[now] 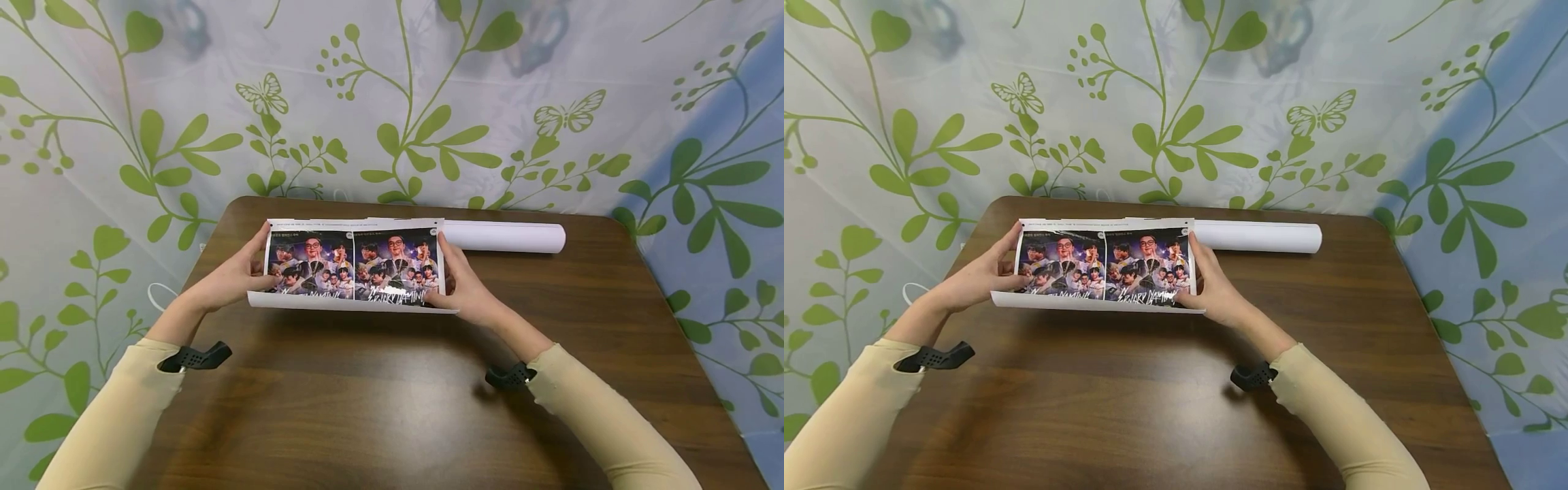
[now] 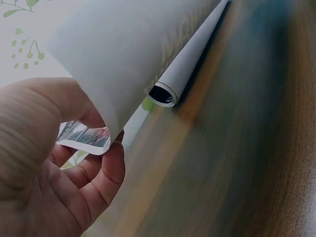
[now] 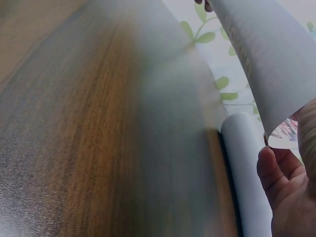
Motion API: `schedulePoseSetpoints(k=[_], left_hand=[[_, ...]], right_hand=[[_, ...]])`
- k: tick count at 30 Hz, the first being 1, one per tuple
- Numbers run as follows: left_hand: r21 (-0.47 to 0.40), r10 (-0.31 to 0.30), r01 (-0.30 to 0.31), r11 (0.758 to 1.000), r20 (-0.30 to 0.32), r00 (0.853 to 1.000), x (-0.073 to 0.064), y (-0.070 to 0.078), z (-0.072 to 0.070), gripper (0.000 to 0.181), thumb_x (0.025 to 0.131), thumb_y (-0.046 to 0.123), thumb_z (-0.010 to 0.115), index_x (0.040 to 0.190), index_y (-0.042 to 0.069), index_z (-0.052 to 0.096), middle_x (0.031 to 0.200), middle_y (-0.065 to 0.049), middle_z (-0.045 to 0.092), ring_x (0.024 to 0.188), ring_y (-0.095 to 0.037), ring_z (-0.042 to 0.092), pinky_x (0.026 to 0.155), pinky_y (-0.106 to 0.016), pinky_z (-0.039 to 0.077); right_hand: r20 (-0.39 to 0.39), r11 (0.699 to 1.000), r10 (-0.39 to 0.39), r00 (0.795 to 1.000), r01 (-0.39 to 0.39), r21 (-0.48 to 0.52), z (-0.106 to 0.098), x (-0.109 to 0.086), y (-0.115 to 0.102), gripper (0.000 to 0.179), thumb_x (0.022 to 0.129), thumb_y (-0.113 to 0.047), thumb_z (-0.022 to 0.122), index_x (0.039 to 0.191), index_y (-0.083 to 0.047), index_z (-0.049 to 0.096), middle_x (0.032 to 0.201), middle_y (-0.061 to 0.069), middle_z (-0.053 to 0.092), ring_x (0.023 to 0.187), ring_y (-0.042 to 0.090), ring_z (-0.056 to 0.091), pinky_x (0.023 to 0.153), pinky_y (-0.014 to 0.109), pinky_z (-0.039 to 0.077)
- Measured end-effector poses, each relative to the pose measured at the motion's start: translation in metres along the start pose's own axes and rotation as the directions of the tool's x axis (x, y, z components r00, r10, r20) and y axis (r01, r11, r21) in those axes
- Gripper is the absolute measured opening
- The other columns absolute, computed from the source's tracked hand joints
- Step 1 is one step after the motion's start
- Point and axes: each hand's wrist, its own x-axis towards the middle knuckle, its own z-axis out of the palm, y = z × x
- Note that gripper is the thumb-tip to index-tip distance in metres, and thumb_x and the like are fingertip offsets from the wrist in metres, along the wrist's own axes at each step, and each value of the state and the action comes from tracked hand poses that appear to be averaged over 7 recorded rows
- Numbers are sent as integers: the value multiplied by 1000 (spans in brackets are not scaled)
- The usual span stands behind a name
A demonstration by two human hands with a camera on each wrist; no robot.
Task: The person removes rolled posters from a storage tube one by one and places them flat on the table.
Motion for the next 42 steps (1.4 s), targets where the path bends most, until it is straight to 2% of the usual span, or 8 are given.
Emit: schedulePoseSetpoints(k=[5,8,11,16,21,27,35,42], left_hand=[[20,11,-10,1000,-29,1000,-1,-2,-2,80,109,7,42,163,35,-10,166,-21,13,118,-33,60,85,-38,57],[15,10,-9,1000,-49,999,0,-2,-4,68,112,13,34,164,33,-4,164,-21,21,115,-31,62,87,-40,57],[45,11,-7,999,-83,997,1,-2,-5,65,113,17,37,165,31,2,153,-24,37,110,-27,64,83,-40,58],[86,22,-9,996,-147,989,2,-3,-2,65,111,16,45,166,25,11,134,-23,52,104,-23,64,79,-37,58],[131,10,16,991,-198,980,4,-6,1,62,110,17,47,165,20,18,117,-20,55,93,-24,62,75,-36,58],[149,-32,70,986,-242,970,7,-13,3,59,111,20,44,165,18,20,114,-20,55,88,-24,62,72,-35,57],[231,-62,118,966,-236,970,4,-18,6,60,111,24,47,165,16,21,108,-19,57,82,-24,61,68,-37,56],[318,-96,155,935,-194,976,2,-24,6,61,111,21,46,165,11,19,112,-20,57,84,-25,62,65,-31,56]], right_hand=[[9,1000,2,1000,-2,-11,1,-7,-23,115,85,6,79,165,-10,-3,159,25,14,94,36,57,77,40,56],[9,1000,5,1000,-5,-10,1,-8,-27,116,85,5,79,165,-10,-3,159,25,12,94,36,58,77,39,56],[13,1000,11,1000,-11,-5,1,-8,-26,116,85,4,79,165,-11,-3,160,25,11,94,36,58,76,35,56],[13,999,37,999,-37,12,1,-8,-21,117,86,4,79,165,-16,-4,160,22,10,97,35,58,76,32,56],[12,999,35,999,-35,22,2,-9,-18,115,86,6,78,166,-16,-3,158,25,12,99,34,59,79,39,57],[24,999,42,999,-42,15,3,-9,-18,115,87,6,77,165,-16,-3,156,27,13,98,35,58,77,41,57],[37,998,49,998,-50,23,9,-9,-15,114,85,6,79,165,-12,0,155,28,15,97,36,58,80,46,57],[37,997,61,997,-60,-40,17,0,27,122,83,-4,85,166,-27,-2,154,19,18,102,31,57,83,34,56]])
